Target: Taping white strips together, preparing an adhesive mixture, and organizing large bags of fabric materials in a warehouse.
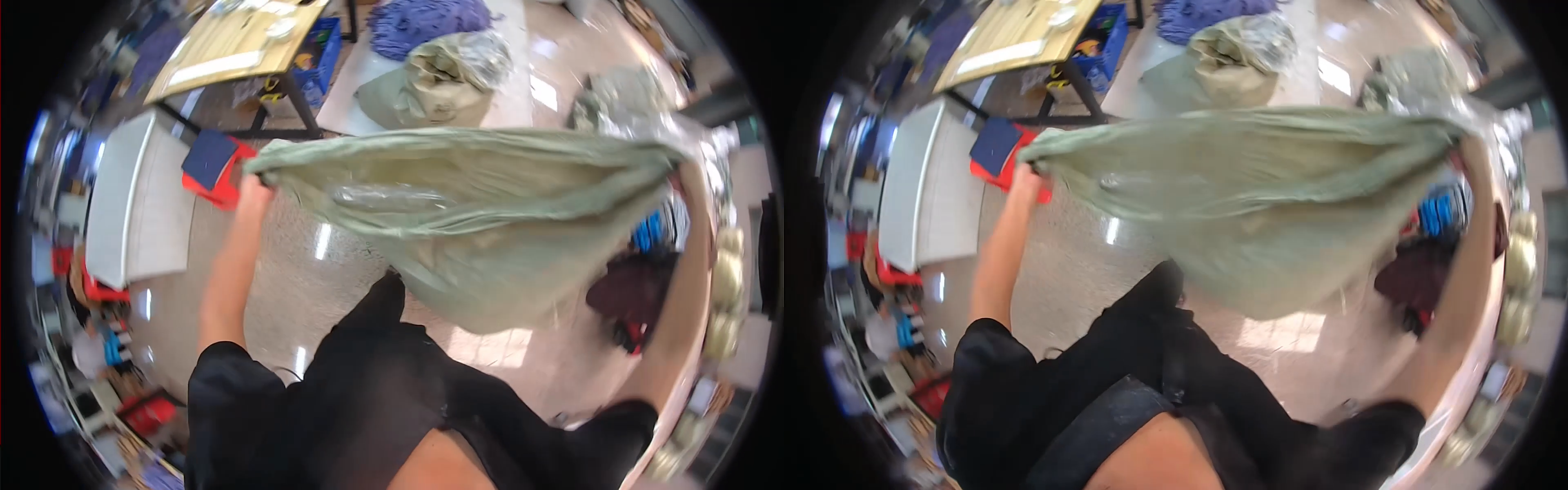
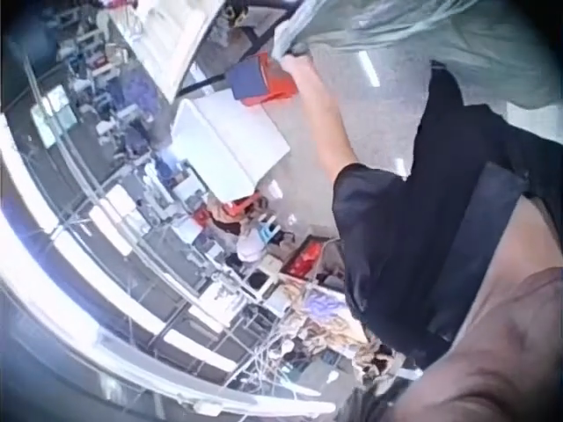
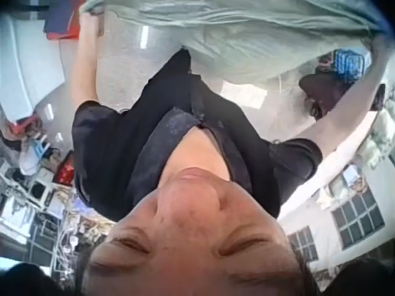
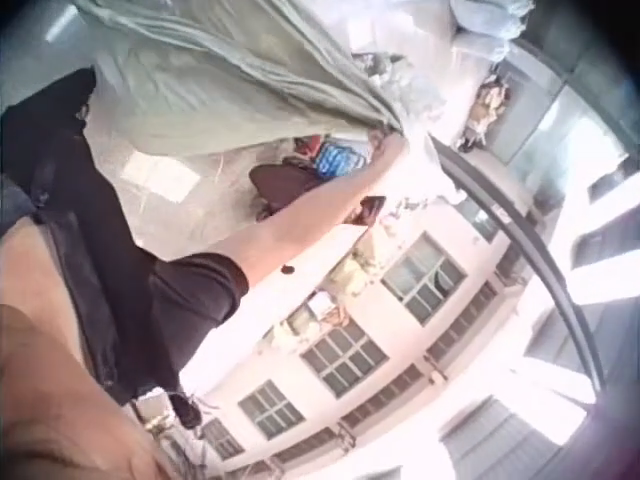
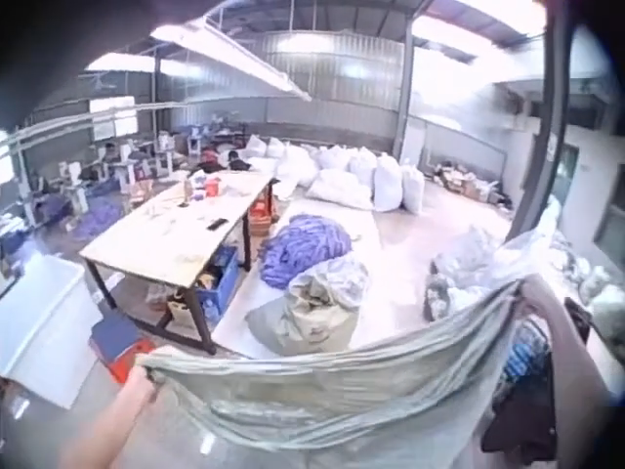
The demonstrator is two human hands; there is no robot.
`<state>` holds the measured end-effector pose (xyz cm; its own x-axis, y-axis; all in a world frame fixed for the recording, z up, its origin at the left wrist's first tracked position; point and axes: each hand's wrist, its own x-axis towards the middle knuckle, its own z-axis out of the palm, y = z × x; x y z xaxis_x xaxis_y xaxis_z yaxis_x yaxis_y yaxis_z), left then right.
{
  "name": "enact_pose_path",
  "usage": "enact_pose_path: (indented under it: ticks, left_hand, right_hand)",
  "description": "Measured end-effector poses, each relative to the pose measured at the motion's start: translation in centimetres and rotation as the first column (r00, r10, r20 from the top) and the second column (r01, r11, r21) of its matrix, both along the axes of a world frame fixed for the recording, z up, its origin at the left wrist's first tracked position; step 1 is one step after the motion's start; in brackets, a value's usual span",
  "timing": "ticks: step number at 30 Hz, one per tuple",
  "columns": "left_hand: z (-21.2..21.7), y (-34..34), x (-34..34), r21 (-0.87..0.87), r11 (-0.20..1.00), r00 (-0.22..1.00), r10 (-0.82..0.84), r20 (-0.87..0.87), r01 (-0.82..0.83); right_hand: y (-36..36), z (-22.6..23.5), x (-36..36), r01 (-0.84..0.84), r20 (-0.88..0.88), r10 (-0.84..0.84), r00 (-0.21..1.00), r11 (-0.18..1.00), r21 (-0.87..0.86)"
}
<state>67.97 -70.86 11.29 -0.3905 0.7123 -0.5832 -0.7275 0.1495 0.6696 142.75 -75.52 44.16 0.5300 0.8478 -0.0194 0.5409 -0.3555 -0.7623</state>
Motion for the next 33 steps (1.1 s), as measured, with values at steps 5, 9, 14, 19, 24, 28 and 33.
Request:
enact_pose_path:
  ticks: [5, 9, 14, 19, 24, 28, 33]
  left_hand:
    - [17.9, 13.9, -2.1, 0.435, 0.894, 0.974, -0.01, -0.228, 0.111]
    - [26.2, 18.9, -2.7, 0.531, 0.807, 0.909, -0.015, -0.417, 0.257]
    - [29.5, 17.3, -16.1, 0.475, 0.865, 0.75, 0.204, -0.629, 0.163]
    - [26.6, 6.8, -37.7, 0.477, 0.874, 0.753, 0.377, -0.539, -0.096]
    - [9.6, -16.4, -49.6, 0.162, 0.977, 0.804, 0.207, -0.558, -0.139]
    - [-3.2, -33.9, -47.0, -0.304, 0.952, 0.97, -0.11, -0.218, 0.039]
    - [-13.7, -44.6, -51.2, -0.482, 0.873, 0.949, -0.089, -0.302, -0.072]
  right_hand:
    - [3.5, 0.2, -0.5, -0.004, -0.077, 0.04, 0.996, 0.907, 0.421]
    - [-0.7, 10.4, 7.2, 0.023, -0.254, 0.215, 0.943, 0.719, 0.695]
    - [-11.3, 9.3, 0.5, 0.401, -0.592, 0.139, 0.794, 0.612, 0.682]
    - [-20.3, 3.8, -22.5, 0.224, -0.572, 0.43, 0.699, 0.627, 0.746]
    - [-40.2, -15.2, -28.6, 0.167, -0.509, -0.112, 0.853, 0.984, 0.064]
    - [-46.3, -25.3, -37.8, 0.08, -0.584, -0.263, 0.768, 0.944, -0.319]
    - [-48.1, -35.3, -42.1, 0.065, -0.548, -0.231, 0.804, 0.95, -0.305]
